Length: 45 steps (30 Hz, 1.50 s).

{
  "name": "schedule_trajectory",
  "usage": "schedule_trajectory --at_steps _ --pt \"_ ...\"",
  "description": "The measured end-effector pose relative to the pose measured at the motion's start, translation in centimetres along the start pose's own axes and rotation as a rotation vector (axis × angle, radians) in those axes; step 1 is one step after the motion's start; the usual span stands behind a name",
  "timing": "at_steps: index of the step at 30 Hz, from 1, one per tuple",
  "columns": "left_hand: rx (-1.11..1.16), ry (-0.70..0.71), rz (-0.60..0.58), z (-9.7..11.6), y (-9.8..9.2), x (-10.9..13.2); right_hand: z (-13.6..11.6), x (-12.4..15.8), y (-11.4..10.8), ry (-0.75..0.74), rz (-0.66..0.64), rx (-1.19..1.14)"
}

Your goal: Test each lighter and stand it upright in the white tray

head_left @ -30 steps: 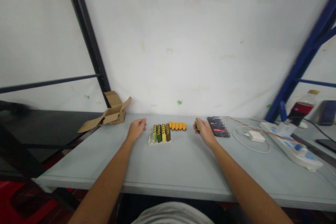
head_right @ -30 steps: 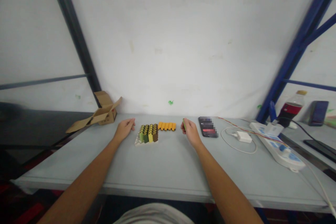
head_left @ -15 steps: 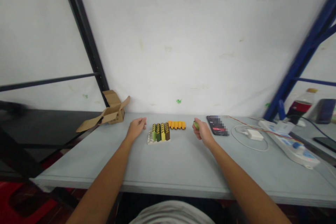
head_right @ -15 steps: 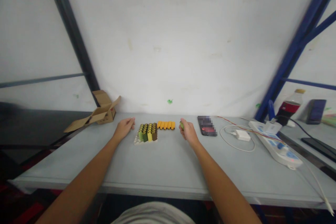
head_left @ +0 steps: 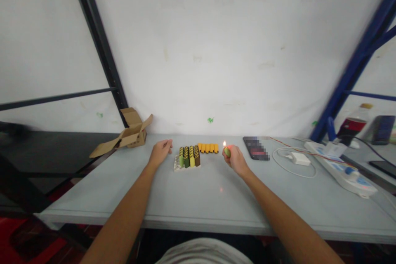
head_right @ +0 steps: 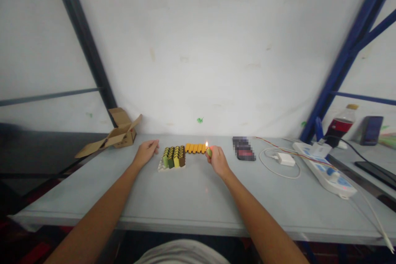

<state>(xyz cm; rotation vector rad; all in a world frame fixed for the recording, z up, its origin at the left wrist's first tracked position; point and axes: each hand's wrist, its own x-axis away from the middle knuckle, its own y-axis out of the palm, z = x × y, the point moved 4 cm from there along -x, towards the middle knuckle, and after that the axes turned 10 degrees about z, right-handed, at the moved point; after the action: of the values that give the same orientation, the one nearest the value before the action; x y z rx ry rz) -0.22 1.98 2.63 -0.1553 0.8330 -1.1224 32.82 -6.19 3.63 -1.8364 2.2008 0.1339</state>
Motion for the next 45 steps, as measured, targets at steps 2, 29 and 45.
schedule_trajectory --at_steps 2,29,45 --pt "0.000 -0.007 -0.007 0.0 0.0 0.0 0.0 0.0 0.2 0.010 -0.002 -0.032" --pt "0.212 0.612 -0.274 13.9 -0.9 6.9 -1.8 3.9 5.1 -0.493 -0.404 0.049" --pt "0.022 0.266 -0.607 8.3 -2.1 4.8 3.3 -2.1 0.7 -0.251 0.108 0.350"
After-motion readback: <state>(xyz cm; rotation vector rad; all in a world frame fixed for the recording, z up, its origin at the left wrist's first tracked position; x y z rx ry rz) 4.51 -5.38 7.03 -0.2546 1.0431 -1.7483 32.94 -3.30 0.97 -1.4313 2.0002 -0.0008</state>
